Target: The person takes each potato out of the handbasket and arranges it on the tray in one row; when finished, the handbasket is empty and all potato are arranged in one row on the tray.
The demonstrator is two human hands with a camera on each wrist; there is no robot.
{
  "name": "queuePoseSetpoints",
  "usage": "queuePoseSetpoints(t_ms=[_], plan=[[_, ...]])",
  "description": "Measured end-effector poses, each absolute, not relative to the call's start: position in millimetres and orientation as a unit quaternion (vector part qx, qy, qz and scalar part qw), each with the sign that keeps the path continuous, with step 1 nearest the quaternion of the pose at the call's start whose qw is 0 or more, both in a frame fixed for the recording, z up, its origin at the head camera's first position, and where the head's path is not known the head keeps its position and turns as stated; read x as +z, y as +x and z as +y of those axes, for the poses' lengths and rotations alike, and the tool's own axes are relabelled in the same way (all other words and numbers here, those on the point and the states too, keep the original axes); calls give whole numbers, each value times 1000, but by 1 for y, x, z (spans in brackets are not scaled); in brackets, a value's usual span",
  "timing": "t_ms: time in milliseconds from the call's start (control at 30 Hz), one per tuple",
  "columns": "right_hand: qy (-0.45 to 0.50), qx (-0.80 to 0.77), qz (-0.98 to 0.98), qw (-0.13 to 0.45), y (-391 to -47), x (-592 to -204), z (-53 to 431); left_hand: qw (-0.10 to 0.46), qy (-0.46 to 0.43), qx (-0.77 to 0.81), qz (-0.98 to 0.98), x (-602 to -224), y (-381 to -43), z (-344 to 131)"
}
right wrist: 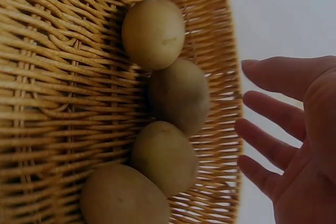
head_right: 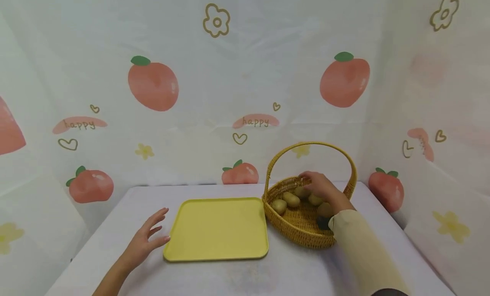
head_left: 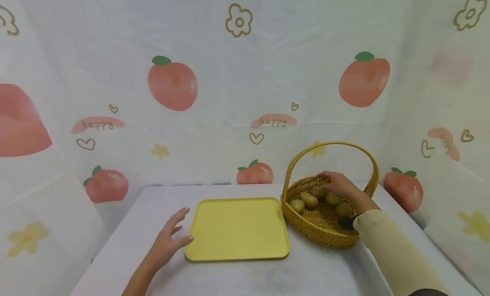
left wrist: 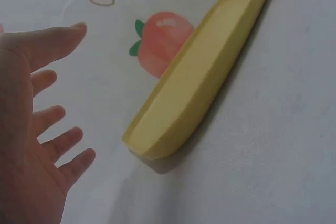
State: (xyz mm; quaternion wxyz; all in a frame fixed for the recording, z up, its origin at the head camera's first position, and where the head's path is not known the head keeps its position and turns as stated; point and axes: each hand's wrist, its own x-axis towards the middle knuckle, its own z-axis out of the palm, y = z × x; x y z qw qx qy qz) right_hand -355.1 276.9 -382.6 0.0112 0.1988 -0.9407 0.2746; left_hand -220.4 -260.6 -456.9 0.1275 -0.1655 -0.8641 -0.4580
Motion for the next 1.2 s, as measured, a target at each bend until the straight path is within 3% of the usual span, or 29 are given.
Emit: queuePoseSetpoints(t_ms=[200, 367, 800, 1200], plan=[[171, 308, -934, -61, -367, -398, 274, 28, -104, -485, -868, -465, -229, -260], [163, 320, -930, -81, -374, -412, 274, -22, -88, -454, -886, -467, -229, -260], [168, 227, -958, -39, -382, -422, 273, -58, -84, -419, -902, -475, -228, -264], [197, 256, -946, -20, -363, -386, 268, -60, -80, -399, -912, -473, -225, -266]])
